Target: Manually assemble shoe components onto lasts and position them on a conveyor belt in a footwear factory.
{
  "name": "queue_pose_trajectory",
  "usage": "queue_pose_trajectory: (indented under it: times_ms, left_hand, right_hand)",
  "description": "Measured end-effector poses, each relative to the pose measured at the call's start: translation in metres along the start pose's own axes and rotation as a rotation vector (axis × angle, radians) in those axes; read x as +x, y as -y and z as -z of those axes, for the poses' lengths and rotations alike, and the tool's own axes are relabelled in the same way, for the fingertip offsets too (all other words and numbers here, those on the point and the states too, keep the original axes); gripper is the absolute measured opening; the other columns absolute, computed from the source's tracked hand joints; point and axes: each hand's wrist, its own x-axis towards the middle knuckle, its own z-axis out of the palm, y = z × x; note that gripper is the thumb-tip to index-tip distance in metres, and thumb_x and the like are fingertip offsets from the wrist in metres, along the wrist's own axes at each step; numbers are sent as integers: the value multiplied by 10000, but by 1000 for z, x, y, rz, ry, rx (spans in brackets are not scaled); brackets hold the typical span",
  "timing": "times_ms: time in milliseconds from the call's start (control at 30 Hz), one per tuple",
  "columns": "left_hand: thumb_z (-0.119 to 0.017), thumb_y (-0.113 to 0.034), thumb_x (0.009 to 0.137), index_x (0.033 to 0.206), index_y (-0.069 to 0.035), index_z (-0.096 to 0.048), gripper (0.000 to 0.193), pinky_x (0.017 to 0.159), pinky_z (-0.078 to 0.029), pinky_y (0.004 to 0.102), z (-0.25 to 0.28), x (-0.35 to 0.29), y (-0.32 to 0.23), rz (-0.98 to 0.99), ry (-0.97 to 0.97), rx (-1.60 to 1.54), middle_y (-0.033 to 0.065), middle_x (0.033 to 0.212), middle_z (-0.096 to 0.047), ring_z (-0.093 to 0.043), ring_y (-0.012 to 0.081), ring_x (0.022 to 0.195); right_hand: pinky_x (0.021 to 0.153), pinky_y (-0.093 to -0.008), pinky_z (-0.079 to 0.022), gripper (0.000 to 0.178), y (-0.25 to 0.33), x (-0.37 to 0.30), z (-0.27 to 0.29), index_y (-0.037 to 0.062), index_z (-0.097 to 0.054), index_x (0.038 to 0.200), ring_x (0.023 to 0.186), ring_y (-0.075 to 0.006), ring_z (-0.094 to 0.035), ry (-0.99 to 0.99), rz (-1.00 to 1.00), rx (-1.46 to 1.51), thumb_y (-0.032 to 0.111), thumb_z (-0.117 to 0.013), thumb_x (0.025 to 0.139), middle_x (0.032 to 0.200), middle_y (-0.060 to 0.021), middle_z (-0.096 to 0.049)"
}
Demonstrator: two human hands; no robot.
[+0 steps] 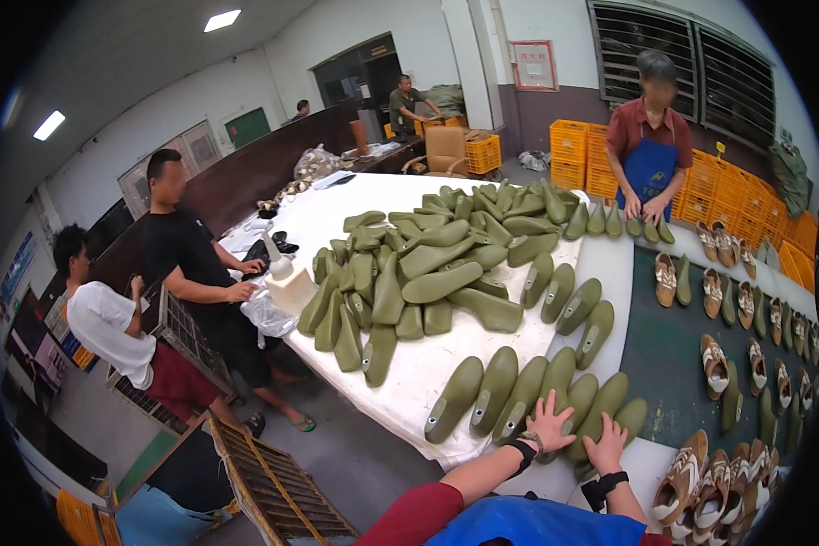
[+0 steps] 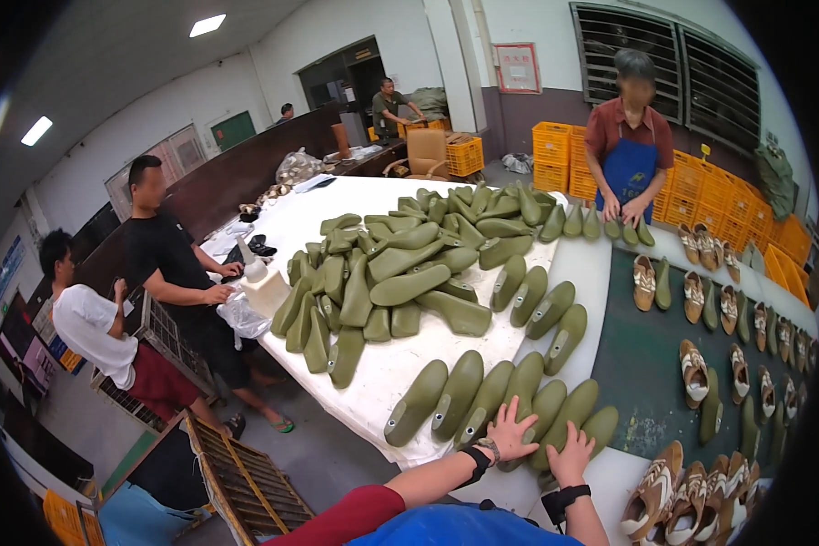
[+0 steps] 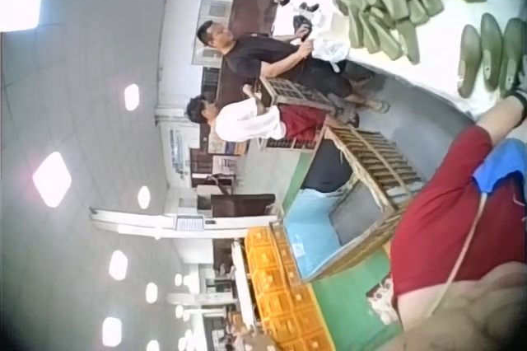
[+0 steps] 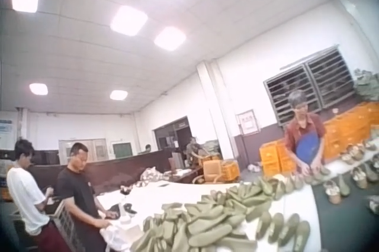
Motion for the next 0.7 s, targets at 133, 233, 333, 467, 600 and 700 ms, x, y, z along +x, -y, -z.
queue_pose_trajectory:
  times_ms: [133, 233, 333, 467, 600, 700]
  left_hand:
    - [-671, -441, 691, 1339, -322, -402, 711, 967, -273, 675, 4, 0, -2, -7, -15, 0, 179, 1513, 17, -96, 456, 1360]
    - [-676, -438, 684, 1322, -315, -426, 696, 966, -282, 670, 3, -2, 0, -16, -50, 0, 182, 1512, -9, -111, 454, 1357]
    - [-679, -425, 680, 1314, -312, -437, 689, 960, -296, 667, -1, -1, 3, -21, -91, 3, 181, 1509, -31, -133, 440, 1355]
    - [-675, -420, 668, 1301, -296, -460, 680, 960, -322, 634, -6, -3, -2, -41, -122, 40, 196, 1501, -69, -156, 439, 1348]
    - [-672, -441, 675, 1300, -269, -470, 679, 959, -341, 606, -6, -4, 4, -49, -144, 78, 232, 1485, -105, -188, 457, 1329]
    - [-677, -465, 701, 1317, -216, -448, 703, 970, -317, 610, -6, -4, 7, -101, -157, 43, 251, 1477, -101, -178, 463, 1329]
  right_hand:
    - [1030, -452, -321, 762, -24, 3, -4, 74, -333, 1367, 1200, -383, -405, -214, 51, 444, 245, -710, 728, 1248, -246, -456]
    - [895, -451, -433, 711, -25, -22, 14, 93, -324, 1376, 1074, -410, -510, -77, -73, 180, 322, -646, 784, 1238, -253, -462]
    - [763, -481, -487, 691, -6, -31, 33, 121, -313, 1382, 899, -445, -592, 86, -214, -19, 391, -578, 804, 1117, -266, -556]
    - [742, -453, -500, 820, -5, -26, 40, 88, -255, 1395, 843, -395, -630, 301, -284, 67, 388, -594, 712, 909, -251, -643]
    - [712, -434, -506, 843, 0, -23, 44, 70, -248, 1381, 809, -380, -635, 362, -189, -17, 362, -621, 683, 879, -227, -648]
    - [694, -451, -501, 790, -1, -30, 45, 102, -261, 1381, 777, -372, -636, 371, -193, -139, 311, -619, 709, 848, -200, -652]
